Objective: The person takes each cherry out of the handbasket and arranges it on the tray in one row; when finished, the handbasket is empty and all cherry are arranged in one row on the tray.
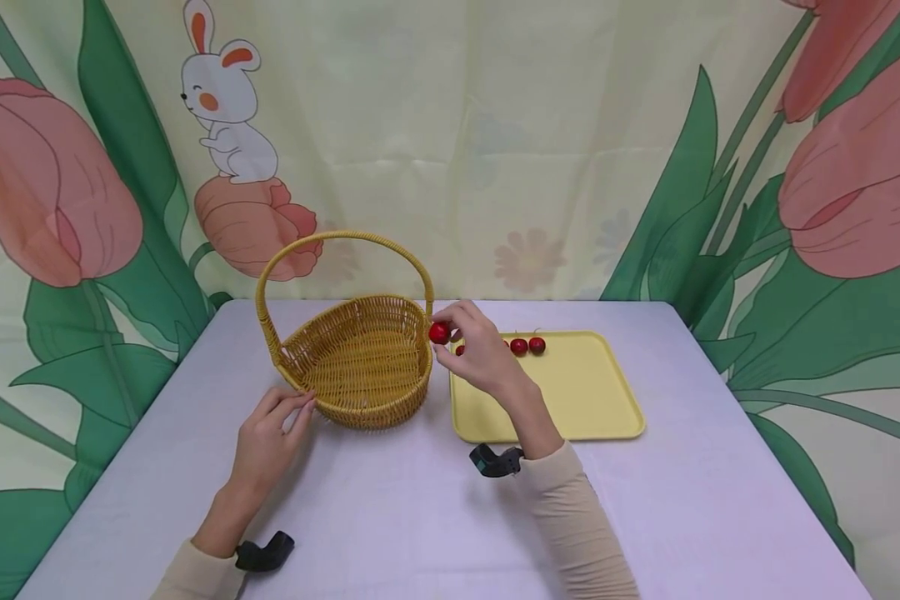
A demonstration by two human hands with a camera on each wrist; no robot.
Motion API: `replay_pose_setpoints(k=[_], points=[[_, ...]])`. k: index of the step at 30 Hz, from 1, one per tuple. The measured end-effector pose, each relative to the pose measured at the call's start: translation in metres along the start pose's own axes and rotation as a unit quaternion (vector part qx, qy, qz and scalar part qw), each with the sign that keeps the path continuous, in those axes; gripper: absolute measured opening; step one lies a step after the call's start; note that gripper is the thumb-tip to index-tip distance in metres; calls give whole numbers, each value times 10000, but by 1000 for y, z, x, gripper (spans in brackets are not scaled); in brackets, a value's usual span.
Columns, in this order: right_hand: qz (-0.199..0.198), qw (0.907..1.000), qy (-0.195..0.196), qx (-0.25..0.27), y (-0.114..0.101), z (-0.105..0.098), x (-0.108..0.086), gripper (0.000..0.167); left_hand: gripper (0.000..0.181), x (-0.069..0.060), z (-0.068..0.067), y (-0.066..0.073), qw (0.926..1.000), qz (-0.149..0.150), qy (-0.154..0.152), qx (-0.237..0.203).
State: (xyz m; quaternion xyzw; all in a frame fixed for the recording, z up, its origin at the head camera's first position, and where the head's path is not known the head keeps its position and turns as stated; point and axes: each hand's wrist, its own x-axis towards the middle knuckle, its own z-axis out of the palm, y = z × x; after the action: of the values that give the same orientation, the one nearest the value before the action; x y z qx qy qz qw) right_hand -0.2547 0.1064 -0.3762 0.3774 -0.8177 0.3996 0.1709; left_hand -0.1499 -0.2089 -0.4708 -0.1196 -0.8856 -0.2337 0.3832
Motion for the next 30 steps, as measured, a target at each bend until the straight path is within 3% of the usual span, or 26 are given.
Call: replay_pose_setpoints(k=[13,20,25,30], points=[[411,9964,711,-230,33,-24,-13,37,15,0,0,-2,10000,66,47,-44],[1329,9862,932,-324,57,-38,-23,37,16,-1,1,-2,10000,1,-14,21],[1753,9768,1076,-593,76,-49,-33,36,17,-1,2,-3,10000,36,45,-5],[2461,9612,962,-790,95,-55,-43,39,17,-1,1,-3,9998,114,141,-40]])
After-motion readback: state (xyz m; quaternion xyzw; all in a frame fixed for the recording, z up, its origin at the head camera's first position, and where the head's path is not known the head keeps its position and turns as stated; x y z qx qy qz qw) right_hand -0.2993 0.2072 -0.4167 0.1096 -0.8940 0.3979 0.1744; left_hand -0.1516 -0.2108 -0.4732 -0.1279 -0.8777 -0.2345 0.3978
